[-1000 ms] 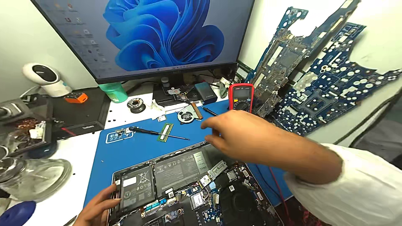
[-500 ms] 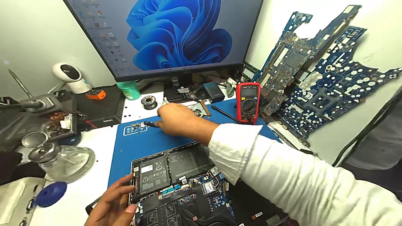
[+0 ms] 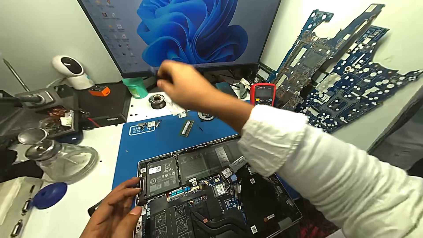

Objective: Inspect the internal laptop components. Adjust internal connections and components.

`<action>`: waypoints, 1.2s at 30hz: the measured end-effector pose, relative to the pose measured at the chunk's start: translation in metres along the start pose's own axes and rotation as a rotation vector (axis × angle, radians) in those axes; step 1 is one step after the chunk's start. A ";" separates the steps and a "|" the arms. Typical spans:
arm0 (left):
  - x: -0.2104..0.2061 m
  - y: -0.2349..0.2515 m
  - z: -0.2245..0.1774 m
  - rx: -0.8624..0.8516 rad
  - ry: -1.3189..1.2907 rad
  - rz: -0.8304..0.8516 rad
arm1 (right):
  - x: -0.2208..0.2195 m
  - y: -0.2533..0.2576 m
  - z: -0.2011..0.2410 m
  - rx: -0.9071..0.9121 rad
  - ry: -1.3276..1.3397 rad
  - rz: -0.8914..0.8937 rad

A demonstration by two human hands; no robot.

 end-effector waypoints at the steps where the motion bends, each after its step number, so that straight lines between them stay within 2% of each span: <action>1: -0.001 0.000 -0.001 0.003 0.002 -0.009 | 0.020 -0.006 0.003 0.014 0.029 -0.051; 5: -0.004 0.000 -0.004 0.015 -0.002 -0.031 | 0.084 -0.037 0.003 0.029 0.081 -0.212; 10: -0.006 0.000 -0.004 -0.009 0.111 0.008 | 0.113 -0.079 -0.011 0.018 0.156 -0.393; 14: -0.009 -0.001 -0.006 -0.025 0.190 0.038 | 0.087 -0.087 -0.028 0.066 0.315 -0.383; 18: -0.010 -0.001 -0.008 -0.040 0.201 0.047 | 0.061 -0.090 -0.035 0.067 0.340 -0.348; 23: -0.012 -0.003 -0.011 -0.022 0.258 0.061 | 0.054 -0.099 -0.036 0.088 0.378 -0.345; 28: -0.011 0.005 -0.016 0.014 0.337 0.135 | 0.053 -0.116 -0.056 0.070 0.390 -0.427; 33: -0.006 0.057 -0.038 0.058 0.680 0.267 | 0.043 -0.138 -0.076 0.003 0.376 -0.507; 36: -0.029 0.107 -0.032 0.017 0.912 0.301 | 0.038 -0.144 -0.081 0.013 0.397 -0.580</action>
Point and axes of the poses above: each hand's wrist, its own y-axis towards the middle knuckle, its own x-axis out of the back of the hand, z = x × y, the point moved 2 cm from there along y, towards the middle knuckle, and after that the axes turned 2 degrees about -y, right-handed, at the moved point
